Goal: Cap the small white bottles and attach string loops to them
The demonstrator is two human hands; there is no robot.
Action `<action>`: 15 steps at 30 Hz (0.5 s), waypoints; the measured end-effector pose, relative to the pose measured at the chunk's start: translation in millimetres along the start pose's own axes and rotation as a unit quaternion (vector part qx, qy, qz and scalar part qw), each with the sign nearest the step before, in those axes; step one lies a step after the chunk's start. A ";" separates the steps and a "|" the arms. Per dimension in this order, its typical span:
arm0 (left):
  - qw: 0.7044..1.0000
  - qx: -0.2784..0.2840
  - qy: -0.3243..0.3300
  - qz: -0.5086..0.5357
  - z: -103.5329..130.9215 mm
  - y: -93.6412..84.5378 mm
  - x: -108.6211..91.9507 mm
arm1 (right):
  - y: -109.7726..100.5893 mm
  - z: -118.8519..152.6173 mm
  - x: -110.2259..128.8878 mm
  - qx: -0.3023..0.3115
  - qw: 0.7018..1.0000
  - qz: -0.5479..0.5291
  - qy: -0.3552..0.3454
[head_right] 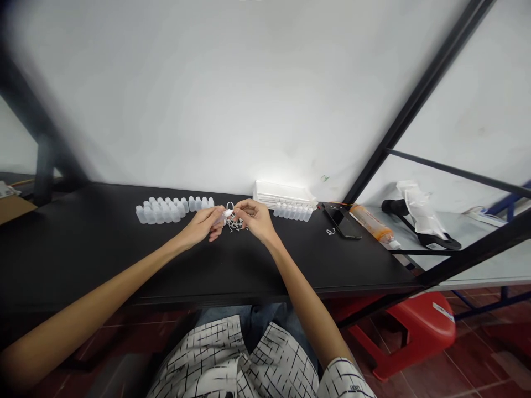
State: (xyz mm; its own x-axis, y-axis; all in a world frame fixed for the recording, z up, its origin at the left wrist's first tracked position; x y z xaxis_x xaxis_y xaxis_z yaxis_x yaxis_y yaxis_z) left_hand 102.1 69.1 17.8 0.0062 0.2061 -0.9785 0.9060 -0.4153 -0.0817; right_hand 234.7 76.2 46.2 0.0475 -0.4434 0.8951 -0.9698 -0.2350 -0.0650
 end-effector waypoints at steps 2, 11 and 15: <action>1.000 0.002 -0.013 -0.009 1.0 -2.2 0.0 | -14.9 -1.2 7.9 -0.033 0.999 -0.018 -0.010; 0.999 -0.041 -0.002 -0.033 -0.3 -30.7 0.6 | -212.1 45.1 29.8 -0.471 0.865 0.121 -0.127; 0.997 -0.049 0.008 -0.066 -2.3 -36.5 0.8 | -249.4 61.3 23.9 -0.506 0.792 0.333 -0.075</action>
State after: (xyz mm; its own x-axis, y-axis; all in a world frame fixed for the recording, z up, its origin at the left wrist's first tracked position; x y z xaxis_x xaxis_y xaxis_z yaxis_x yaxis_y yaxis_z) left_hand 70.0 86.5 20.5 -0.1088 0.2681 -0.9572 0.9364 -0.2957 -0.1892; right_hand 492.4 71.2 56.8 -0.6006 -0.2927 0.7441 -0.4831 0.8743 -0.0460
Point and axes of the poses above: each hand's wrist, its own z-axis away from the middle knuckle, its own y-axis out of the palm, x = y × z, the point moved 7 cm from there along -z, towards the middle knuckle, and after that the axes turned 2 degrees about -y, right-handed, at the moved point
